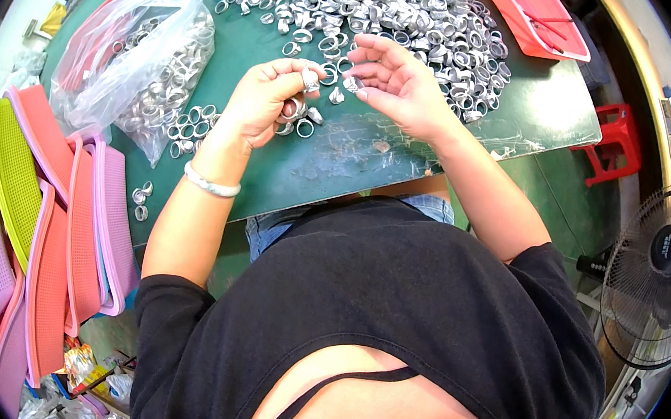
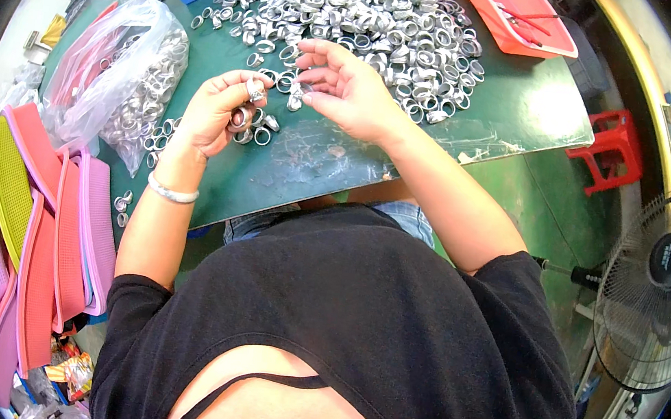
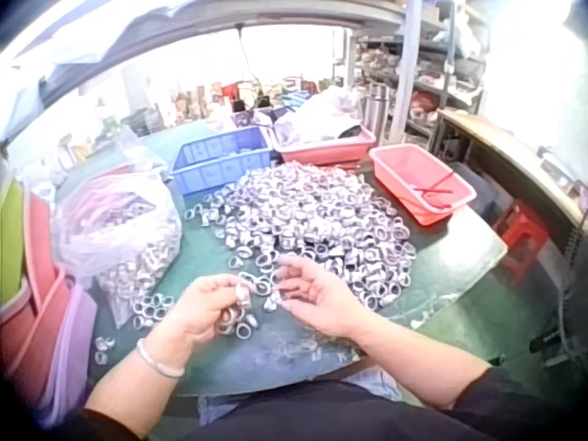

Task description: The person picks up small metal rings and cylindrical caps from a table and fits them together by hand. They repeatedly pick, align, and press the parts to form assembled units, placing the finished pieces into a pile on the table.

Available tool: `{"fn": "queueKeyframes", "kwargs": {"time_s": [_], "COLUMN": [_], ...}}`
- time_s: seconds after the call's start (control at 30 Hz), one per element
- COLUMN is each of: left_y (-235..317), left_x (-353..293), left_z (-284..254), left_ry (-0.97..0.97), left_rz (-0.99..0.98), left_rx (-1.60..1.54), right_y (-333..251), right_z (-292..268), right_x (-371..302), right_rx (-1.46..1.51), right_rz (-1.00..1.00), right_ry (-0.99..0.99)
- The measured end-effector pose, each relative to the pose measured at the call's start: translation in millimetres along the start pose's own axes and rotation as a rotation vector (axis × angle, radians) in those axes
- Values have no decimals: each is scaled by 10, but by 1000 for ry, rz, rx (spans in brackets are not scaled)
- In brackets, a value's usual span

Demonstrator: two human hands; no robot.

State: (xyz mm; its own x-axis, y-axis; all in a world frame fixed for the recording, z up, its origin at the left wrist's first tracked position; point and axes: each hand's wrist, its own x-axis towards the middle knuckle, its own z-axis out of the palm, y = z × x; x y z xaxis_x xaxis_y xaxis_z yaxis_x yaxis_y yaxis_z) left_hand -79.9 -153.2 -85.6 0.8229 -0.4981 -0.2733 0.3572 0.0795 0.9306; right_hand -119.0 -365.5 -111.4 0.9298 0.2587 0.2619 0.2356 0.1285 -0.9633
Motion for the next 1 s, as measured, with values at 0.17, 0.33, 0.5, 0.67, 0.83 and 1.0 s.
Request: {"fn": "queueKeyframes", "kwargs": {"time_s": [0.17, 0.33, 0.5, 0.67, 0.83, 1.0], "left_y": [-18, -22, -81, -124, -132, -153], "left_x": [-74, -106, -120, -128, -152, -158], "left_z": [68, 92, 72, 75, 88, 67], "left_ry": [-73, -129, -240, -283, -259, -251], "left_rz": [-94, -173, -242, -257, -258, -281], "left_rx": [-271, -411, -538, -611, -626, -631], "right_y": [-92, -107, -88, -108, -132, -156], "right_z": [106, 192, 231, 256, 272, 305], "right_x": [0, 3, 20, 14, 15, 18], "right_rx": [276, 337, 369, 356, 311, 316], "right_rz": [-81, -95, -110, -131, -137, -121], "right_ry": [-22, -10, -12, -29, -34, -27]}}
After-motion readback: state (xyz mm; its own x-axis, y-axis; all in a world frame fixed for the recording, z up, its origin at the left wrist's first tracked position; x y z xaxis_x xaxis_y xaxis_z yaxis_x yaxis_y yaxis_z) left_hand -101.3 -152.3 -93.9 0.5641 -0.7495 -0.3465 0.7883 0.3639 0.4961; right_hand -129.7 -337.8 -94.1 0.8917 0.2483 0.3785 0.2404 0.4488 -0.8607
